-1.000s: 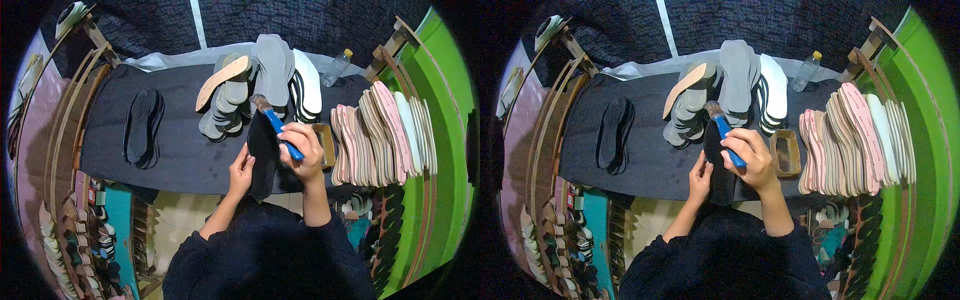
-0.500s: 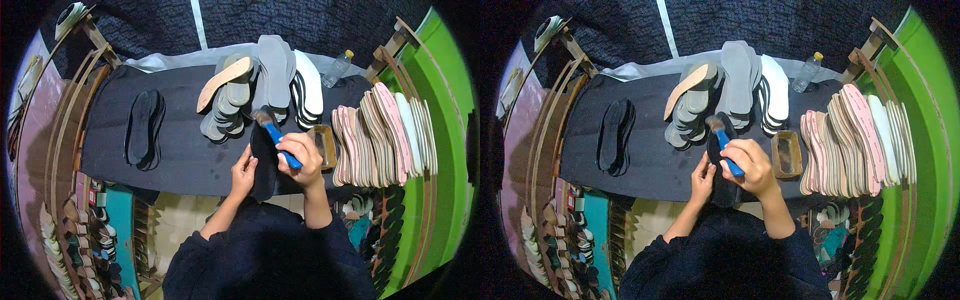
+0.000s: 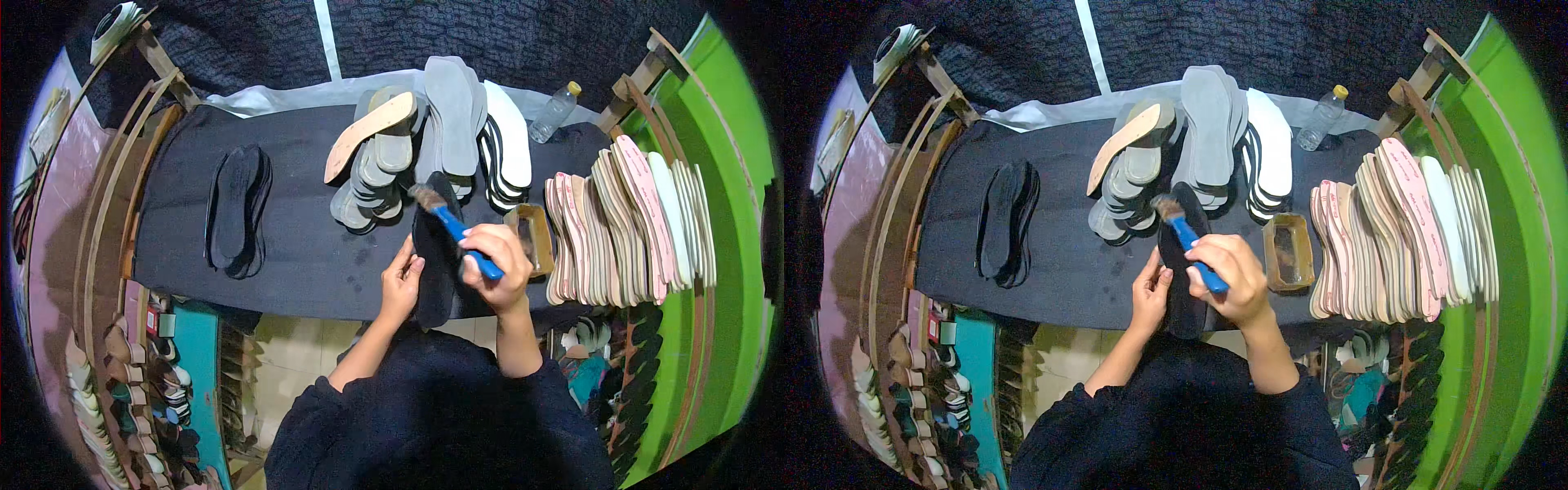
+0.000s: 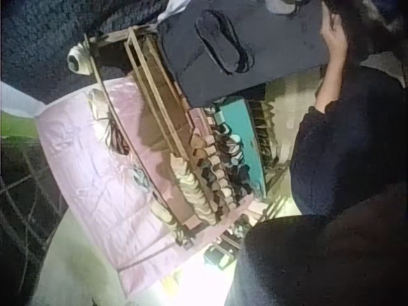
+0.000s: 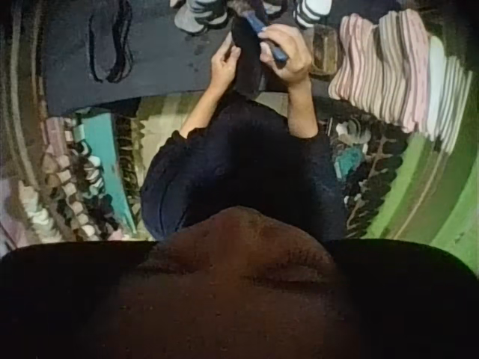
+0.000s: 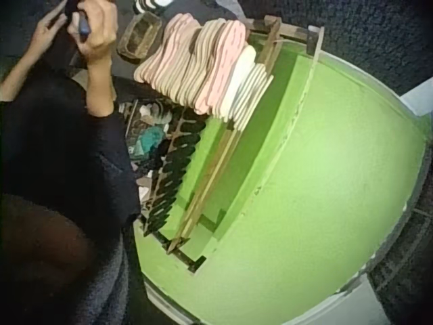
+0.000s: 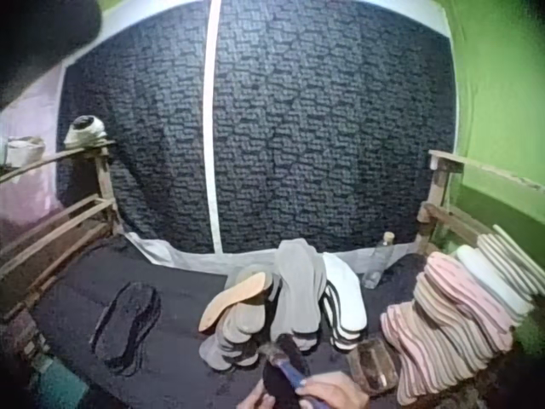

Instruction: The person applies adhesive to shoe insoles using a brush and places the coated insoles onto a wooden rack.

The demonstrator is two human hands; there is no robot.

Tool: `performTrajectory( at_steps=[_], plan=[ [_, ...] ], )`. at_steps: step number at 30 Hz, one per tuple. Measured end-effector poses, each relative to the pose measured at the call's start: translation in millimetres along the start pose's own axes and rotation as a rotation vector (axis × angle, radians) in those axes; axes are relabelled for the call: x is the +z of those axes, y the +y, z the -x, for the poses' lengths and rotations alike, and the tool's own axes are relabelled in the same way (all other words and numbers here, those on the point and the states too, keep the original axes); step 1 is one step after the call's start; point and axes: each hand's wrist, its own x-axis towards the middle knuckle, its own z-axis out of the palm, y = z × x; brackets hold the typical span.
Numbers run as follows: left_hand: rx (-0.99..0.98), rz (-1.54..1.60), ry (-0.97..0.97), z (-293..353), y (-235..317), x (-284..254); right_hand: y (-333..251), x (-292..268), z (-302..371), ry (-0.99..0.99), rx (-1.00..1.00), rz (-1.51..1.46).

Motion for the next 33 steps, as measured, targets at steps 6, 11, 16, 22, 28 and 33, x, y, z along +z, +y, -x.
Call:
performTrajectory(
  at_steps=[6, 11, 16, 22, 28, 33],
  plan=[
    [0.044, -0.032, 0.015, 0.2, 1.6, 0.9, 2.6, 1.3, 0.4, 0.029, 0.042, 0.068],
    [0.037, -0.057, 0.018, 1.0, 6.3, 1.0, -0.1, 2.0, -0.3, 0.081, 0.039, 0.074],
    [0.044, -0.009, 0.021, 0.3, 7.5, 1.5, 1.4, 0.0, 2.6, -0.051, 0.032, 0.008],
    [0.068, 0.020, 0.012, -1.4, 0.1, 1.3, 4.9, 1.2, -1.3, 0.031, 0.020, 0.042],
    [0.007, 0.005, 0.003, -0.6, -1.4, -2.6, 1.5, -3.6, 2.2, -0.139, -0.026, -0.048],
    [0.001, 0.071, 0.021, -0.3, -5.5, -2.0, 5.0, -10.4, 5.4, -0.035, -0.018, -0.109]
  ],
)
